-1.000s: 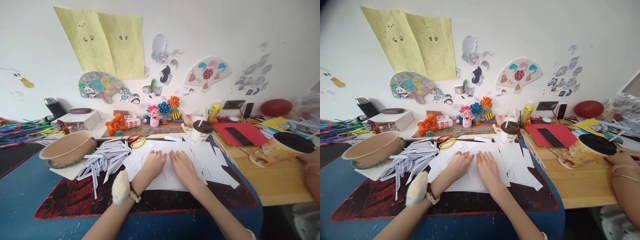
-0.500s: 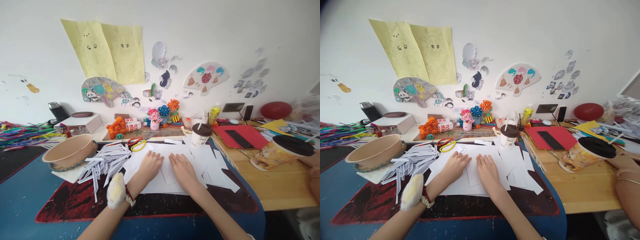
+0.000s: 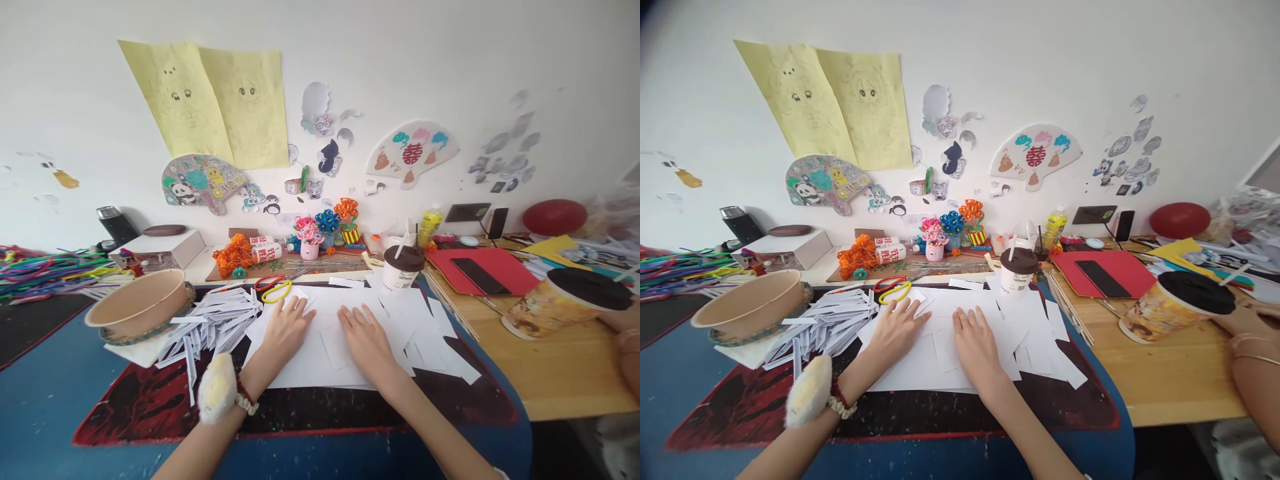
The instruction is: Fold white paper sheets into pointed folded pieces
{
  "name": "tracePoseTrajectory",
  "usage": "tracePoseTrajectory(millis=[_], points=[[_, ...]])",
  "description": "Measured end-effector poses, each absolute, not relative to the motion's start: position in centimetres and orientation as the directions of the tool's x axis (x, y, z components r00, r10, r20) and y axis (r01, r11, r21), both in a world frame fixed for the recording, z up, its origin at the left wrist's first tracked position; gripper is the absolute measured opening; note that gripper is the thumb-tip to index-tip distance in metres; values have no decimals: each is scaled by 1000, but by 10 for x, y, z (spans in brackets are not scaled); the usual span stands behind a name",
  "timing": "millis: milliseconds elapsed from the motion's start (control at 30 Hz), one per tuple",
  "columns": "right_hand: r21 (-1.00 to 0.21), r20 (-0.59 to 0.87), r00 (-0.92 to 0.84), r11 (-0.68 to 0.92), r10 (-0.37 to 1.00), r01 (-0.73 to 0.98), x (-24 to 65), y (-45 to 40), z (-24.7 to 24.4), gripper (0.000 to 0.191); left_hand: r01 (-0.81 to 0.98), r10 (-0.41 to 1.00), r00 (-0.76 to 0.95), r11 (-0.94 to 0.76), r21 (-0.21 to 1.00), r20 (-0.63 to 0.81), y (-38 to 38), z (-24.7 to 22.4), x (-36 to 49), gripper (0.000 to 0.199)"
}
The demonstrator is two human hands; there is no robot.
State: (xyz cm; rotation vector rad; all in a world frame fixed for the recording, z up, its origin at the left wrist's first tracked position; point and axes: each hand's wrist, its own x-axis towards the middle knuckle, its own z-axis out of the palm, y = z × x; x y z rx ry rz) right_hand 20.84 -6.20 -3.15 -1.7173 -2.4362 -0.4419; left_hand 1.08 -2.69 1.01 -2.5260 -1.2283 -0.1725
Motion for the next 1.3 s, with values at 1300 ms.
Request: tracePoseTrajectory(millis=[1300], points=[[189,247,-297,255,922,948,195,-58,-11,43,779,775,569,-615,123,275,-28,-22,35,44]])
